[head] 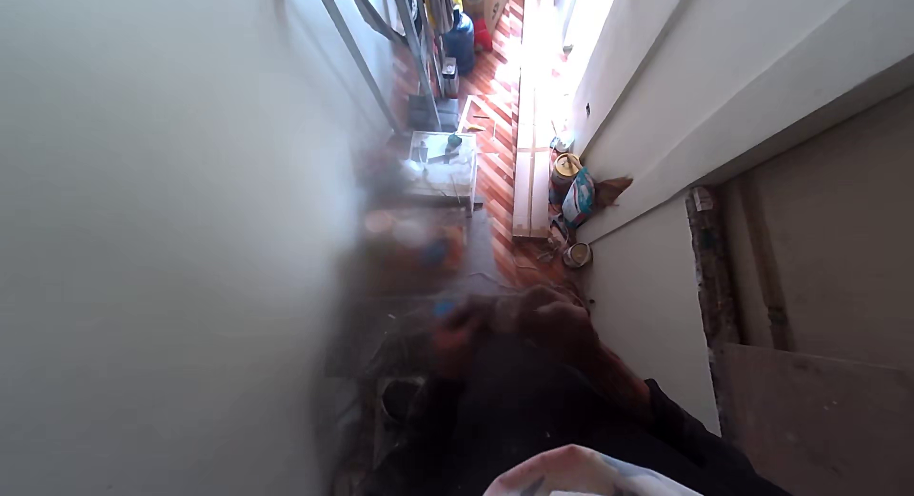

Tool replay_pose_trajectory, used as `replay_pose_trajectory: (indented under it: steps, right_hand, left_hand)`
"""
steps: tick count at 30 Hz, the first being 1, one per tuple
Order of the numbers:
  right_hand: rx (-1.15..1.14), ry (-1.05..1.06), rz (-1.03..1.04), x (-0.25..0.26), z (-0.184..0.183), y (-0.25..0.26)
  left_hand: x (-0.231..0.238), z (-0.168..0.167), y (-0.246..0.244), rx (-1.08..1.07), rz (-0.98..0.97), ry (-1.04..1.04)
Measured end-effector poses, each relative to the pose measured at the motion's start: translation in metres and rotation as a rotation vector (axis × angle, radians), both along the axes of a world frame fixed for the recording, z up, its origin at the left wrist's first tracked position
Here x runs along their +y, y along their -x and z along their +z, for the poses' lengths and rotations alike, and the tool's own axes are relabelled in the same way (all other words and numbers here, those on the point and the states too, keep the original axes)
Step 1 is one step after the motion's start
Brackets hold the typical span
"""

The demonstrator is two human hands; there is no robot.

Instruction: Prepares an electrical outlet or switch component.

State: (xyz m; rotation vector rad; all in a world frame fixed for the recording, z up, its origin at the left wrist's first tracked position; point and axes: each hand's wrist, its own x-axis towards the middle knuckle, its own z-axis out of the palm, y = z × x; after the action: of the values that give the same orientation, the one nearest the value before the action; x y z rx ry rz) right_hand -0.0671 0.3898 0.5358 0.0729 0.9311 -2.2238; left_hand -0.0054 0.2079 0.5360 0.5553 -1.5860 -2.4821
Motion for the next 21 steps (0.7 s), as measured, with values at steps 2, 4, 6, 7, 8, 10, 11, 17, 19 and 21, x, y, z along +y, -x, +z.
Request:
replay_pose_trajectory:
  steps: [2,4,6,7,8,10,11,17,19,21]
  right_hand:
    - [-0.039,-0.089,0.006,-0.006,0.008,0.000]
    - [0.028,-0.177,0.029,-0.009,-0.001,-0.001]
    - [0.107,-0.294,0.059,-0.014,-0.002,-0.002]
    - [0.124,-0.336,0.078,-0.017,0.000,-0.003]
    - [0.127,-0.359,0.090,-0.020,0.002,-0.004]
    - [0.108,-0.362,0.100,-0.022,0.005,-0.006]
    - [0.097,-0.355,0.098,-0.023,0.004,-0.007]
    - [0.052,-0.347,0.047,-0.031,-0.013,-0.012]
    - [0.070,-0.424,0.021,-0.031,-0.010,-0.011]
    - [0.077,-0.477,0.022,-0.030,-0.008,-0.011]
  left_hand:
    - [0.000,-0.001,-0.001,0.048,-0.042,0.087]
    - [-0.001,-0.002,-0.001,0.113,-0.115,0.245]
    - [0.001,0.000,-0.001,0.148,-0.164,0.428]
    - [0.002,0.004,0.000,0.146,-0.177,0.519]
    - [0.005,0.012,0.001,0.120,-0.204,0.598]
    - [0.011,0.033,0.003,0.031,-0.272,0.746]
    - [0.013,0.037,0.003,0.008,-0.314,0.828]
    - [0.018,0.024,0.000,0.033,-0.347,1.008]
    - [0.017,0.015,0.000,0.042,-0.288,0.932]
    - [0.014,0.018,0.002,-0.045,-0.291,0.823]
